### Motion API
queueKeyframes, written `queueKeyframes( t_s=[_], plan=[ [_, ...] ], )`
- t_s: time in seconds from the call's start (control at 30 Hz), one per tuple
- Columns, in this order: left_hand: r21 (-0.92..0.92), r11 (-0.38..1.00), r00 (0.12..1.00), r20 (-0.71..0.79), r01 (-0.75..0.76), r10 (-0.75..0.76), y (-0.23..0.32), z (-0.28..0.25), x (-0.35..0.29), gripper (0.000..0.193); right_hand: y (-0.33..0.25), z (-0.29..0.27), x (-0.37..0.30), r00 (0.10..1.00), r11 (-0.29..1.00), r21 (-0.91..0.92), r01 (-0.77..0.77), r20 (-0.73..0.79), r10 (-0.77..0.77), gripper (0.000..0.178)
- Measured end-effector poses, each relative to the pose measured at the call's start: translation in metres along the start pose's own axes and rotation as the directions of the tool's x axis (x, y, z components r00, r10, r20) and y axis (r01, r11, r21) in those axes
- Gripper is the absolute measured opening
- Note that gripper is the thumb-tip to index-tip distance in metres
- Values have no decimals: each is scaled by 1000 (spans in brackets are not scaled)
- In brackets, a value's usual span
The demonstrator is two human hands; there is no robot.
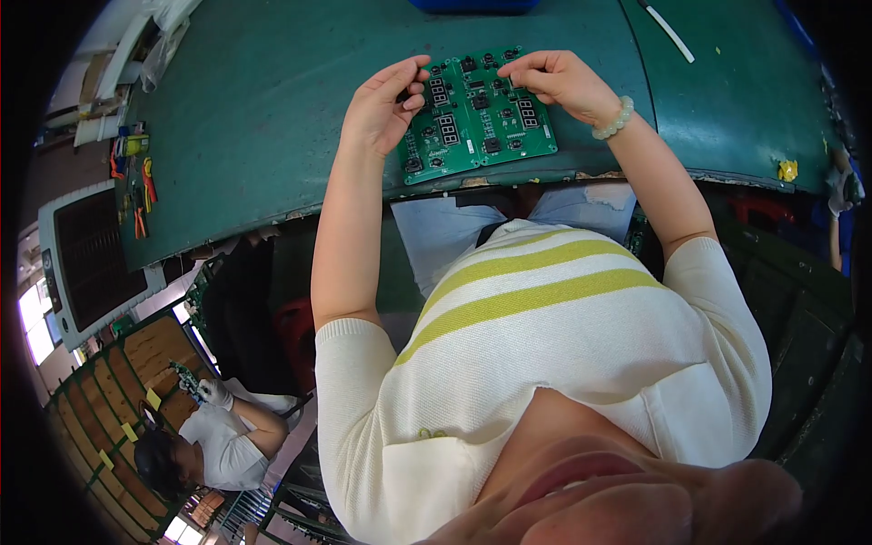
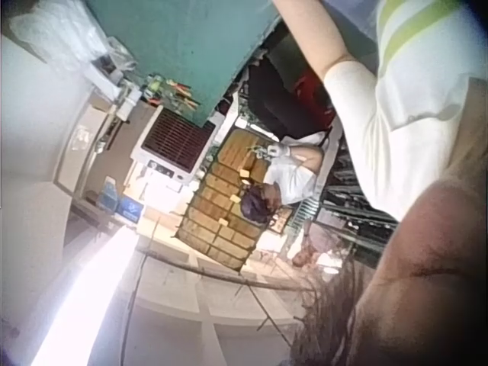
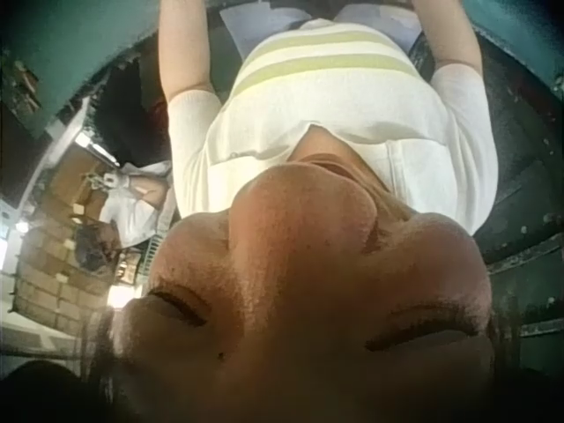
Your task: The person inserts small electronic components by hand into a green printed circuit board.
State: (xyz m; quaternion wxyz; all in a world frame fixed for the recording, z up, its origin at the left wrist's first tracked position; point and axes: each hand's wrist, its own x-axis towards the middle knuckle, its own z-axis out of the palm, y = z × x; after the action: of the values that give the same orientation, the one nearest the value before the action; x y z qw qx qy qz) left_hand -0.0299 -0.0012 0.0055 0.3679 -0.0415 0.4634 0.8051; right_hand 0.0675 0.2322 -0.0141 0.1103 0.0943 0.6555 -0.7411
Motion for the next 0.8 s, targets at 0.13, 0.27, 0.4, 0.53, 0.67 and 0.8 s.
queueKeyframes(
  t_s=[0.13, 0.27, 0.4, 0.53, 0.67, 0.8],
  plan=[
    [181, 982, 998, -30, -54, 61, -4, -9, 4, 21, 15, 6, 16, 962, 897, -366, 249, -10, -272, 16],
    [696, 700, 961, -48, -162, 271, -8, 5, -3, 20, 2, 16, 11, 984, 718, -681, 146, 26, -175, 14],
    [931, 34, 840, 311, -363, 445, -14, 13, 4, 18, 13, 13, 14, 850, 405, -799, 445, 235, -471, 12],
    [956, -95, 905, 295, -279, 307, -19, 11, 13, 15, 0, 19, 9, 855, 192, -887, 419, 314, -412, 12],
    [947, -186, 911, 305, -260, 278, -24, 8, 16, 15, -4, 24, 8, 865, 128, -914, 385, 308, -396, 11],
    [946, -171, 902, 315, -274, 295, -22, 12, 13, 14, -11, 24, 9, 906, 136, -930, 342, 288, -310, 11]
  ],
)
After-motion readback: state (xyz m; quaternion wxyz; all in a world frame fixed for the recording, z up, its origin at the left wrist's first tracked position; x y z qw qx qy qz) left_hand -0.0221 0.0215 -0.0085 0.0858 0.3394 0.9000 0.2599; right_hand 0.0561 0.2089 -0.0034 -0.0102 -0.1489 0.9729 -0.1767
